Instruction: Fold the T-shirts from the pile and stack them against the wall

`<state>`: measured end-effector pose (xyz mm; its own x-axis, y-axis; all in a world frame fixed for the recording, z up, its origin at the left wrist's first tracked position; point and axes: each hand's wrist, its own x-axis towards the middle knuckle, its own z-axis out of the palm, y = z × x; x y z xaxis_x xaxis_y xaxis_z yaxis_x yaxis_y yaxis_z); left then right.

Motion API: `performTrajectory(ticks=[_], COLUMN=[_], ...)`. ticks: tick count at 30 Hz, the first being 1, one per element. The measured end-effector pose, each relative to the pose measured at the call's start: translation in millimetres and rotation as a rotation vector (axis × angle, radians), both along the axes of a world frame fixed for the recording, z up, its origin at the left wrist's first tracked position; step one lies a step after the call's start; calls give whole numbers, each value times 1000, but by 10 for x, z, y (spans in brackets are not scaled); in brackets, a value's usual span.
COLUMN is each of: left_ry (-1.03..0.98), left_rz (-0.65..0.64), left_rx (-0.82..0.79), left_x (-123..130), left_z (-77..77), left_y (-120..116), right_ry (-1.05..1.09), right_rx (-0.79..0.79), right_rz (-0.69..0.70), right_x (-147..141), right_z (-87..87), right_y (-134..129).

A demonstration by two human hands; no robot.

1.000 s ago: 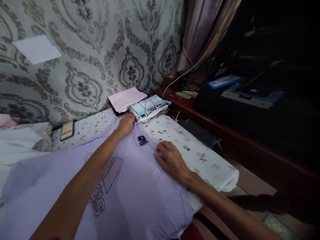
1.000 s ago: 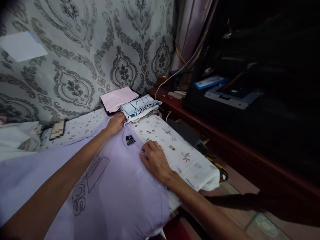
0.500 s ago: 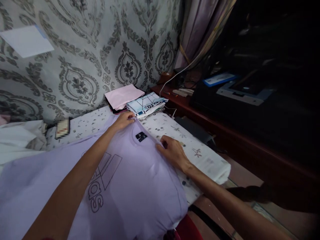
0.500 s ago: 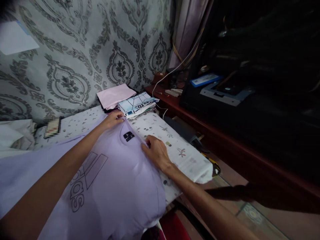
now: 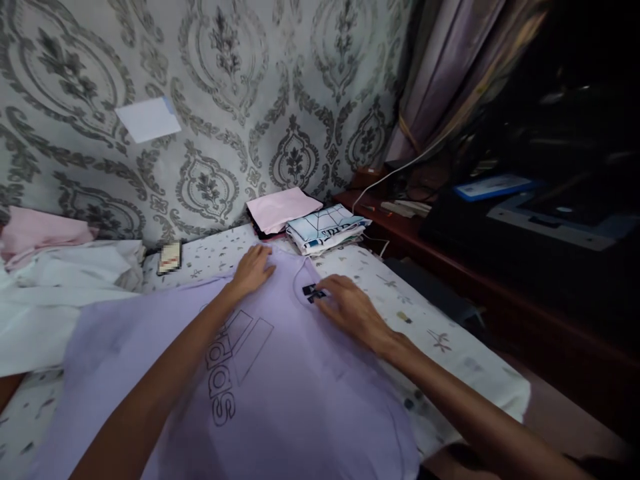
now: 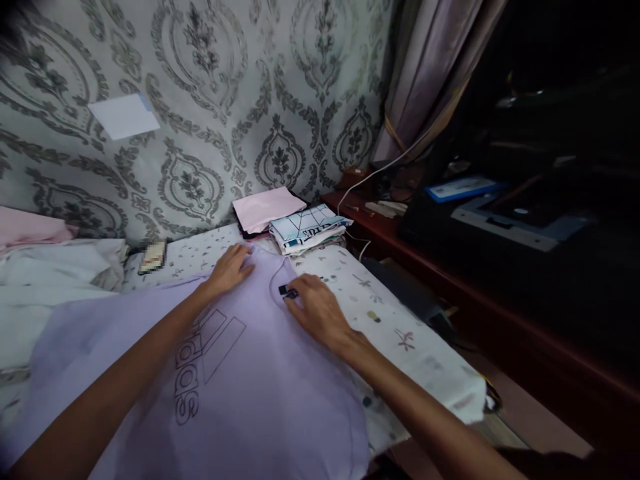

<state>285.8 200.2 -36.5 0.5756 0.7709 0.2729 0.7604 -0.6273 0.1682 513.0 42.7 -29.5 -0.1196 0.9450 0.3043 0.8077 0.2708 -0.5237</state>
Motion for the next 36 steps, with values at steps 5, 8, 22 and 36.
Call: performTrajectory(ticks=[5,8,22,36], left_ry=[117,58,-136,709], left_rz=[189,222,-113,495], left_rx=[-108,-98,-76,-51], left_x=[-325,-389,-901,-2788], left_z=[43,73,244,736], left_y=[5,69,-566,-1005], right_ry=[486,1075,1391,1404], right_rx=[-185,-499,-749,-665], right_rz=[196,34,-86,-214], right_x=[-601,-725,-1069,-1139], right_z=[-11,-126,-149,202], right_y=[629,971,1196,916])
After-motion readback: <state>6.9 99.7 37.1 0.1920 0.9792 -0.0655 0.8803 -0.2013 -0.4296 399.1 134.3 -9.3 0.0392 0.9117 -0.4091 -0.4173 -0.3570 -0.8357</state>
